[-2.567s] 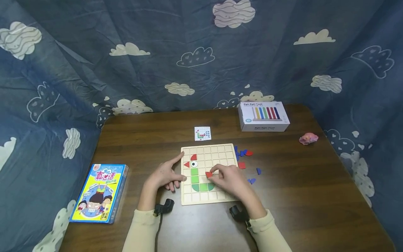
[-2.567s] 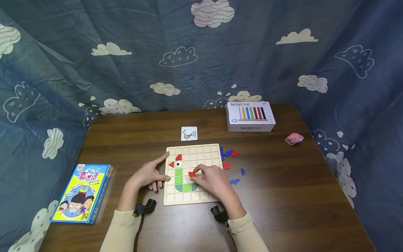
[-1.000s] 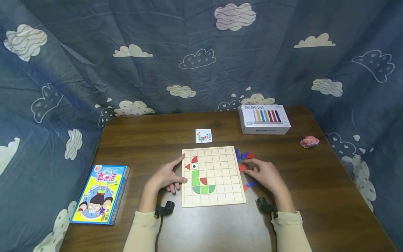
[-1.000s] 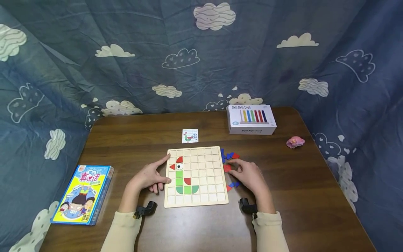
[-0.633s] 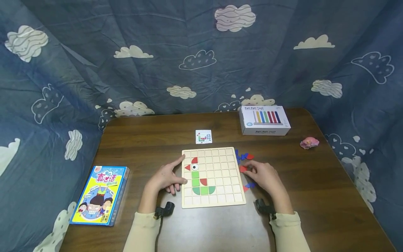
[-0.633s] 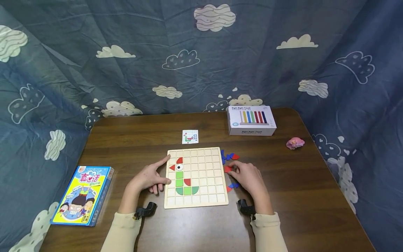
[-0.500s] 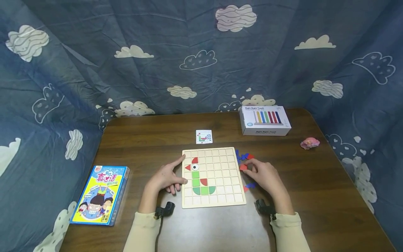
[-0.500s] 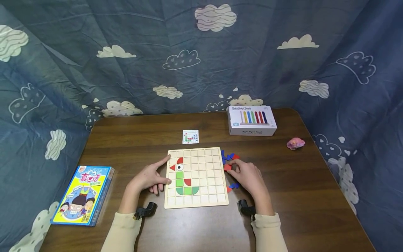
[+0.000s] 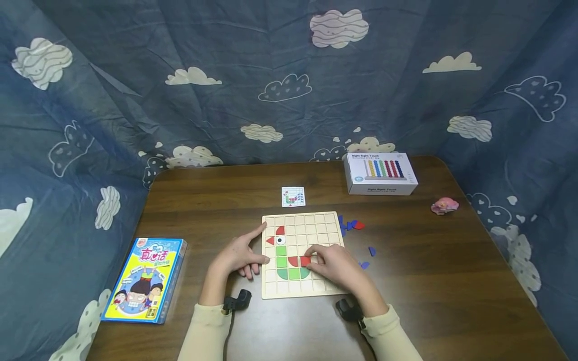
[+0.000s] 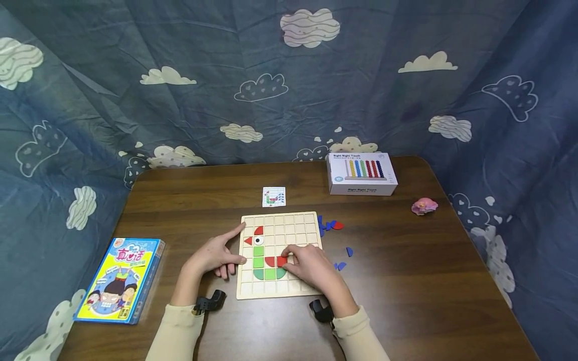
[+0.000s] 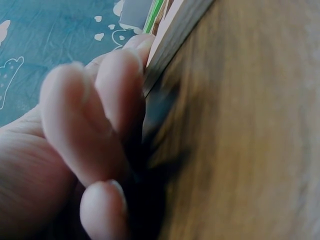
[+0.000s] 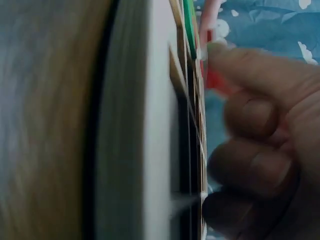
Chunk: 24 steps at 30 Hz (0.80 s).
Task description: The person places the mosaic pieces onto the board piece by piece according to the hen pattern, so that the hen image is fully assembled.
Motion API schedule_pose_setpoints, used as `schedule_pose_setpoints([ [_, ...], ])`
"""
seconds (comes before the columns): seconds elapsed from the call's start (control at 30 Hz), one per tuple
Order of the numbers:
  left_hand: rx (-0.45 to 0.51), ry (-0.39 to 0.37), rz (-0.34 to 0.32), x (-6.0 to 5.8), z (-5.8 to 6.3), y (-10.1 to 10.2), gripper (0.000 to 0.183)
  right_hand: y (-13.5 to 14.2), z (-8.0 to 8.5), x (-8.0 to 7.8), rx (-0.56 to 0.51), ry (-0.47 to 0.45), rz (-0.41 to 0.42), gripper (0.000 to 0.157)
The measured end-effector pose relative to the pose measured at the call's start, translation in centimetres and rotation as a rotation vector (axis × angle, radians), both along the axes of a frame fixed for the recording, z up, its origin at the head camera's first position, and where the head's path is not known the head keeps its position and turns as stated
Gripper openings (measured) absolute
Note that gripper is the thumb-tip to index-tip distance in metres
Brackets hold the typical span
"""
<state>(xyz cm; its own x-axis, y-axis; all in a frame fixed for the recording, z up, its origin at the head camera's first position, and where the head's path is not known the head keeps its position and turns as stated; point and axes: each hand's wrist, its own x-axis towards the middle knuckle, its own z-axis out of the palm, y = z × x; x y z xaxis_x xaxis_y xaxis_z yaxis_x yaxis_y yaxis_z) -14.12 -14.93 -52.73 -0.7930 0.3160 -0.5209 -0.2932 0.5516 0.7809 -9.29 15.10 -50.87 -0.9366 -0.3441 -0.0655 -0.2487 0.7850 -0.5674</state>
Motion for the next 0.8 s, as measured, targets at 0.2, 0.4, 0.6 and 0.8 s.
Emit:
schedule_pose_setpoints([
  [0.2, 0.004, 0.013, -0.002, 0.0, 0.0, 0.2, 0.102, -0.5, -0.5, -0.1, 0.023, -0.021, -0.032, 0.018],
  [0.4, 0.005, 0.013, 0.009, 0.0, -0.1, 0.3, 0.101, -0.4, -0.9, -0.1, 0.027, -0.020, -0.045, 0.020],
  [0.6, 0.005, 0.023, 0.013, 0.1, -0.2, 0.5, 0.100, -0.3, -1.1, -0.1, 0.034, -0.003, -0.059, 0.018],
  [0.8, 0.005, 0.024, 0.030, 0.1, 0.0, 0.5, 0.097, -0.4, -1.2, -0.6, 0.037, -0.008, -0.057, 0.018],
])
